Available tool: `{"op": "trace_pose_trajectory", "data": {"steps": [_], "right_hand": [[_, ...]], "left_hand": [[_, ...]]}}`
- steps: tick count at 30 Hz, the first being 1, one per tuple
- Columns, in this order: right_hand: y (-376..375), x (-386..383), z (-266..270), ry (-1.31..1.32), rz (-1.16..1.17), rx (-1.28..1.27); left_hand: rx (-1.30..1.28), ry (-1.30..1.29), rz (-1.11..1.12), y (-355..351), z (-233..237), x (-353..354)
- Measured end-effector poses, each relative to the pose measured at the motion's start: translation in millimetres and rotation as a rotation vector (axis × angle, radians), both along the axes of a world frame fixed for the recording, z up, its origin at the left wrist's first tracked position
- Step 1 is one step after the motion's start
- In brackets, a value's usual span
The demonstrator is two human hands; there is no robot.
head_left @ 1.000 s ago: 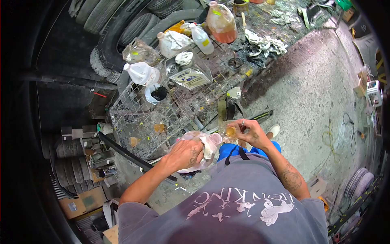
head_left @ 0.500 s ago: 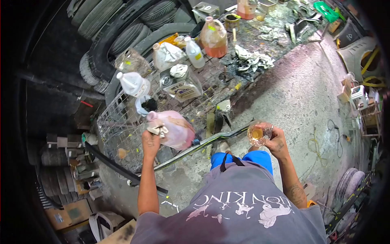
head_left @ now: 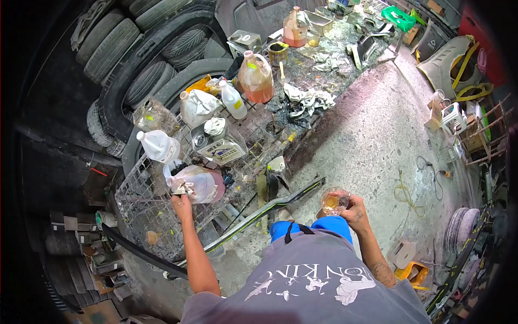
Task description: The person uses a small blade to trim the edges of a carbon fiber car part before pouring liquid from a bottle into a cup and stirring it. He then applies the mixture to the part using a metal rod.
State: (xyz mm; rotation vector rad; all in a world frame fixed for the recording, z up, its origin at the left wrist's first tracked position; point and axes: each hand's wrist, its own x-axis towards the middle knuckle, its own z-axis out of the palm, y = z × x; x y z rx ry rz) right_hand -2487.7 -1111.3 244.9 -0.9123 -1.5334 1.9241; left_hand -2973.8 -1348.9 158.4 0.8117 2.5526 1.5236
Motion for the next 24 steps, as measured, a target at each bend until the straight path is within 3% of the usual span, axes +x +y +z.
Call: {"op": "trace_pose_trajectory", "data": {"steps": [1,3,4,6,8,10,16,18,22,23,24], "right_hand": [[0,-1,-2,-0.003,0.004,0.01],[-1,-4,-8,0.017,0.024,-0.048],[-1,-6,-8,0.03,0.035,-0.033],[-1,-10,-5,0.049,0.038,-0.048],[1,-11,-4,0.055,0.051,-0.097],[4,-15,-4,0.071,0.05,-0.082],[3,-8,-2,0.077,0.004,-0.057],[2,2,5,0.054,-0.027,0.007],[-8,37,1,0.011,-0.179,0.043],[-12,47,2,-0.008,-0.23,0.05],[-16,56,5,-0.003,-0.301,0.074]], "left_hand": [[0.01,-0.003,0.004,2,15,9],[-0.307,-0.003,0.077,2,51,24],[-0.292,-0.092,-0.007,-6,54,24],[-0.642,-0.143,-0.105,-18,79,34],[-0.54,-0.255,-0.113,-17,86,57],[-0.323,-0.481,-0.255,13,96,87],[0.132,-0.544,-0.493,206,89,133],[0.297,-0.573,-0.426,272,53,113],[0.628,-0.913,-0.083,374,-5,40],[0.624,-0.912,0.09,386,5,36],[0.685,-1.006,0.019,397,-10,12]]}}
